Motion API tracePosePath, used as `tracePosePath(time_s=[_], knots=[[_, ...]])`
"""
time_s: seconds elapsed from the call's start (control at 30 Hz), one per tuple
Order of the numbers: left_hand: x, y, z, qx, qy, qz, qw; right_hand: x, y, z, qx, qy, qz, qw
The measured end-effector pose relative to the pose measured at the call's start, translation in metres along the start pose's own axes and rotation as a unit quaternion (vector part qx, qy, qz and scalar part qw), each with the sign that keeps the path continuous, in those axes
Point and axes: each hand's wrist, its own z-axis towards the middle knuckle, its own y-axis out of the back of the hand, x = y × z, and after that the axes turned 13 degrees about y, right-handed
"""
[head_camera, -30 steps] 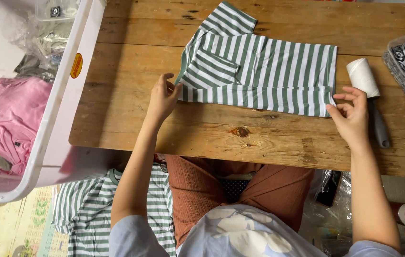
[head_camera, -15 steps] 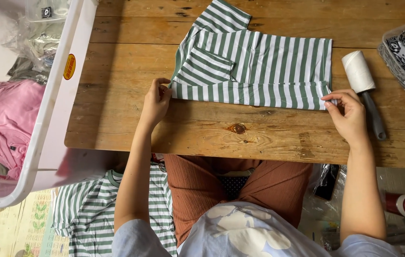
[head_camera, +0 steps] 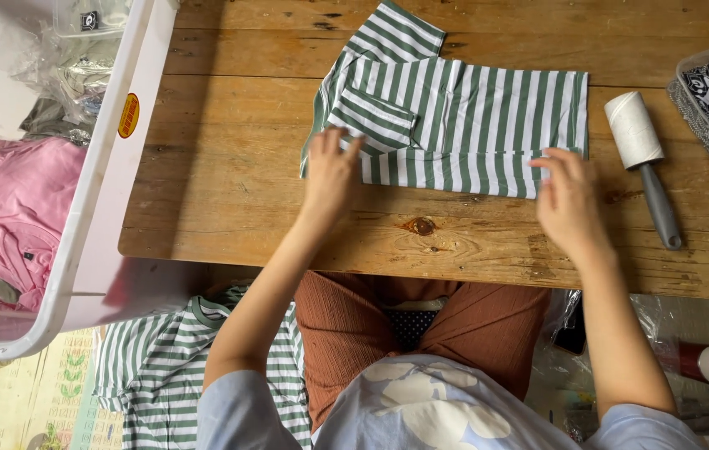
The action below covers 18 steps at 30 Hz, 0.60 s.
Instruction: A person prepares a t-shirt for sale by lint-rolling it, folding it neatly, attaching a brand tag, and placing it into a protective plastic bag.
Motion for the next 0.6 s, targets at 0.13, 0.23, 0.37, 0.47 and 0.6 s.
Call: tracePosePath(time_s=[0.13, 0.23, 0.37, 0.47, 0.6], knots=[[-0.015, -0.021, 0.003, 0.115, 0.004, -0.074, 0.991, 0.023, -0.012, 0.005, 0.122, -0.064, -0.041, 0.990], [-0.013, -0.023, 0.006, 0.177, 0.033, -0.034, 0.983, 0.031, -0.005, 0.015, 0.213, -0.162, -0.017, 0.963], [-0.018, -0.014, -0.003, 0.206, 0.051, -0.011, 0.977, 0.032, -0.001, 0.014, 0.247, -0.190, -0.020, 0.950], [-0.022, -0.008, -0.011, 0.232, 0.058, 0.003, 0.971, 0.034, 0.009, 0.016, 0.295, -0.200, -0.033, 0.934], [-0.011, -0.030, -0.023, 0.204, 0.012, -0.003, 0.979, 0.030, 0.024, 0.026, 0.375, -0.225, -0.050, 0.898]])
